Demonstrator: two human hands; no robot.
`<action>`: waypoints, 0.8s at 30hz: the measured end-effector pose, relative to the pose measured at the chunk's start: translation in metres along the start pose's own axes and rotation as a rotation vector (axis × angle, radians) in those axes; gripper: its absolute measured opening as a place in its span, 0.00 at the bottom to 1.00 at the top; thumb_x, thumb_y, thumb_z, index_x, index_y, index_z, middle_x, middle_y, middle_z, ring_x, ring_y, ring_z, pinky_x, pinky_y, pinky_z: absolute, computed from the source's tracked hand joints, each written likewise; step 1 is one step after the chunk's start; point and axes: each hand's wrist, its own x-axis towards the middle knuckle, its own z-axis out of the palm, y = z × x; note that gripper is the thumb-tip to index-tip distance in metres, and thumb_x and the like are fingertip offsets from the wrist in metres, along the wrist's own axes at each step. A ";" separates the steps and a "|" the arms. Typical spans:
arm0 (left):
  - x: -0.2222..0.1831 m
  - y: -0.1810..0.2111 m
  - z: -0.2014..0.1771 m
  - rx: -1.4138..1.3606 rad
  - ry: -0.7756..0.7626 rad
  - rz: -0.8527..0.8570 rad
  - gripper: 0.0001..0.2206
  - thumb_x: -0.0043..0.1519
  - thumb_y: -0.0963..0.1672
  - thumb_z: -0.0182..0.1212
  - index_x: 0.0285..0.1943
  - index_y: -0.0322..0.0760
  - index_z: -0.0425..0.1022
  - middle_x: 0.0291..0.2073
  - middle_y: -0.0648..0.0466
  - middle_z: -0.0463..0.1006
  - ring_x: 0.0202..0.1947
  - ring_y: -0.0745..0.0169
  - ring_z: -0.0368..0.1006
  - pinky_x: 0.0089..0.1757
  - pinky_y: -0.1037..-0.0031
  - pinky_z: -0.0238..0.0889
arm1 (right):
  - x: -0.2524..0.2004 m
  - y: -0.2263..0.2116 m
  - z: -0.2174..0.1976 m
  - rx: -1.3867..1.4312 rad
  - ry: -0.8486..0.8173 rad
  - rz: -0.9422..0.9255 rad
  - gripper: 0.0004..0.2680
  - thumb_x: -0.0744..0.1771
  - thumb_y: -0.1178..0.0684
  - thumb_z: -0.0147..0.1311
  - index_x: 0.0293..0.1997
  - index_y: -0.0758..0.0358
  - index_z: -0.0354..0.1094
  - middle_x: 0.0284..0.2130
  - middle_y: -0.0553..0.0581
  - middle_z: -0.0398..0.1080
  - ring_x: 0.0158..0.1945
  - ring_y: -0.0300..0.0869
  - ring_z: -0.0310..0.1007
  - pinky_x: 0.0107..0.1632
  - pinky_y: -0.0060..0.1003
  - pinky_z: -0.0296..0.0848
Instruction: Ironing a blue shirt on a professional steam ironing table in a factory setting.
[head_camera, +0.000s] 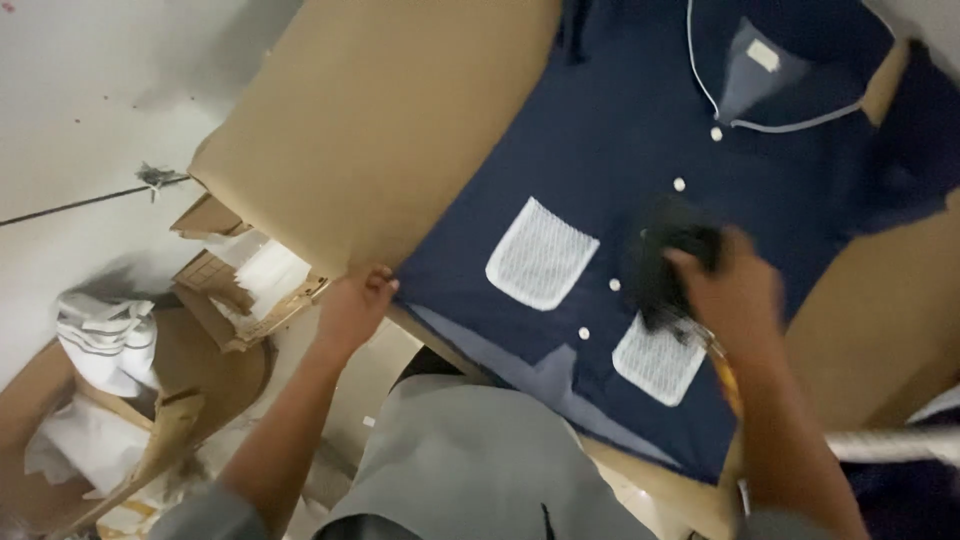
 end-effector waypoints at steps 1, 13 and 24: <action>-0.001 -0.002 -0.002 -0.036 0.002 0.027 0.13 0.62 0.49 0.65 0.51 0.43 0.77 0.35 0.49 0.85 0.37 0.39 0.81 0.40 0.51 0.72 | 0.014 -0.031 0.012 -0.059 0.008 -0.219 0.28 0.69 0.32 0.56 0.55 0.80 0.68 0.36 0.84 0.74 0.41 0.75 0.76 0.42 0.65 0.72; -0.001 -0.013 0.003 -0.147 0.149 -0.083 0.07 0.61 0.44 0.66 0.46 0.42 0.77 0.33 0.53 0.85 0.31 0.49 0.81 0.33 0.59 0.71 | 0.275 -0.188 0.110 -0.195 -0.173 -0.574 0.21 0.71 0.39 0.61 0.60 0.71 0.64 0.52 0.76 0.69 0.54 0.72 0.67 0.52 0.62 0.64; 0.024 0.012 -0.008 0.201 -0.215 -0.179 0.13 0.67 0.54 0.58 0.37 0.49 0.83 0.24 0.54 0.82 0.30 0.48 0.78 0.45 0.59 0.64 | 0.134 -0.231 0.127 -0.133 -0.378 -0.630 0.23 0.71 0.41 0.56 0.67 0.72 0.61 0.54 0.76 0.70 0.55 0.69 0.69 0.52 0.59 0.68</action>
